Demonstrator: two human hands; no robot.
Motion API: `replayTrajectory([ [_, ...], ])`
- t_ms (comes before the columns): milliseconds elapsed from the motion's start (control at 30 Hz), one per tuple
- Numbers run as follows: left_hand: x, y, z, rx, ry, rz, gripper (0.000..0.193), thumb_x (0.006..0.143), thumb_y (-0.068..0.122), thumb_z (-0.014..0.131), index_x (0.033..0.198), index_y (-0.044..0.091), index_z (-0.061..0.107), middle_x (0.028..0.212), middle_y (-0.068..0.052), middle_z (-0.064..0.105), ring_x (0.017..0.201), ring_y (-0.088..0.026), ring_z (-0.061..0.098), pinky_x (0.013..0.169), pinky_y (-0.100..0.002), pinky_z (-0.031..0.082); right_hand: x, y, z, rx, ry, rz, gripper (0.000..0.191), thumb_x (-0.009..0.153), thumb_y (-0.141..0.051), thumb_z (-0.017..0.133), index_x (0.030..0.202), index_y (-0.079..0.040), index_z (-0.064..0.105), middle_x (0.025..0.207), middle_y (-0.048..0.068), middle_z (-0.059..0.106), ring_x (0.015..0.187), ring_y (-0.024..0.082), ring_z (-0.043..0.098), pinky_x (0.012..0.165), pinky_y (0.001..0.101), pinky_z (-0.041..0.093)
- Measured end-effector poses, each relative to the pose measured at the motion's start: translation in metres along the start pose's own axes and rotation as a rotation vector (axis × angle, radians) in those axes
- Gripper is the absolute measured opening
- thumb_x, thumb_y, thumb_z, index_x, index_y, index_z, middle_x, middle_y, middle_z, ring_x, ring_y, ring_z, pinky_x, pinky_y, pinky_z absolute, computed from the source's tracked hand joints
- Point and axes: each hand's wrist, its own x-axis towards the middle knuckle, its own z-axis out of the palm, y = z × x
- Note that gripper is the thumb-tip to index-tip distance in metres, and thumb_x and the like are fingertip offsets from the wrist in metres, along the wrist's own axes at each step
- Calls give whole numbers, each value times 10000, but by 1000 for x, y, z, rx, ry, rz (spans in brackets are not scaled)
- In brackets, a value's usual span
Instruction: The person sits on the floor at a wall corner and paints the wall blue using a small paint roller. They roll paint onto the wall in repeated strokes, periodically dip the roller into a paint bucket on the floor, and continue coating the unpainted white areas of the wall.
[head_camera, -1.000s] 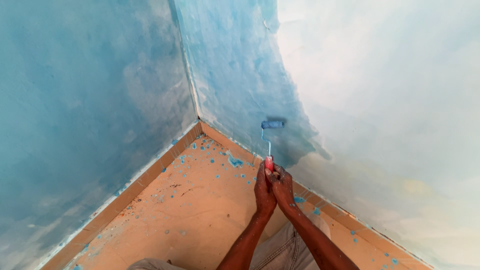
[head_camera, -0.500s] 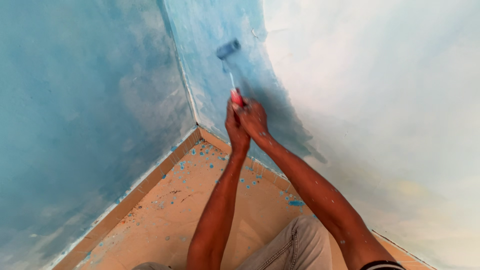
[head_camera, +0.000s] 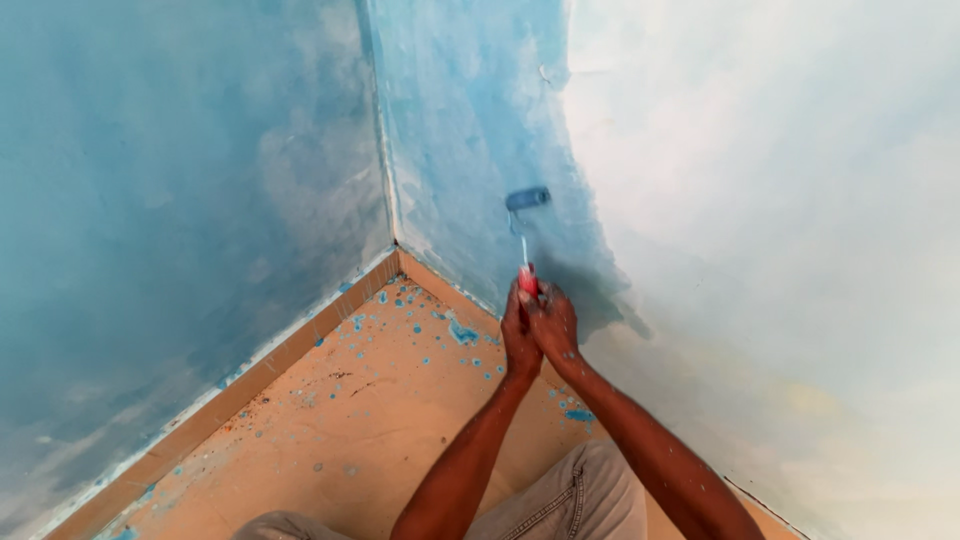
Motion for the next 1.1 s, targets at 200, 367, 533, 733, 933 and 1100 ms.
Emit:
replayTrajectory([
  [200,102,68,-15,90,35,209,470,1062,124,500,1518,29,441,1354,-174,636,1227,-257,651,1053,-406,562,66,-109,31,-83,4,-267,365,929,-368,715,1086,-39,711,985,168,726,878,326,705,783,436,538],
  [367,128,100,-25,85,64,93,458,1052,103,516,1500,11,497,1331,-195,641,1197,-270,631,1034,-420,526,76,-150,40,-48,-69,-201,350,914,-354,693,1099,-58,724,949,164,746,863,321,719,787,442,538],
  [533,49,53,-37,91,-3,81,441,1088,170,469,1509,39,483,1356,-164,634,1225,-228,631,1023,-366,558,28,-57,42,-79,-68,-208,390,916,-351,690,1182,-65,691,975,192,713,863,346,696,766,461,532],
  [733,-12,17,-67,107,-73,-48,553,996,144,609,1515,34,454,1404,-188,591,1240,-261,595,1031,-375,515,-26,30,70,244,-11,-141,350,934,-271,691,1181,-25,664,952,142,725,839,265,688,741,393,552],
  [933,96,90,-62,379,-138,326,556,1002,113,642,1523,31,465,1430,-204,609,1294,-282,616,1097,-416,526,35,-85,69,414,1,-293,360,974,-268,660,1218,-5,637,972,105,718,836,182,682,728,335,559],
  [1100,167,142,-28,185,-135,340,550,1016,95,630,1534,20,463,1428,-207,624,1290,-300,624,1110,-451,521,82,-182,33,317,-5,-289,309,985,-259,649,1143,5,671,895,150,729,796,222,691,710,375,541],
])
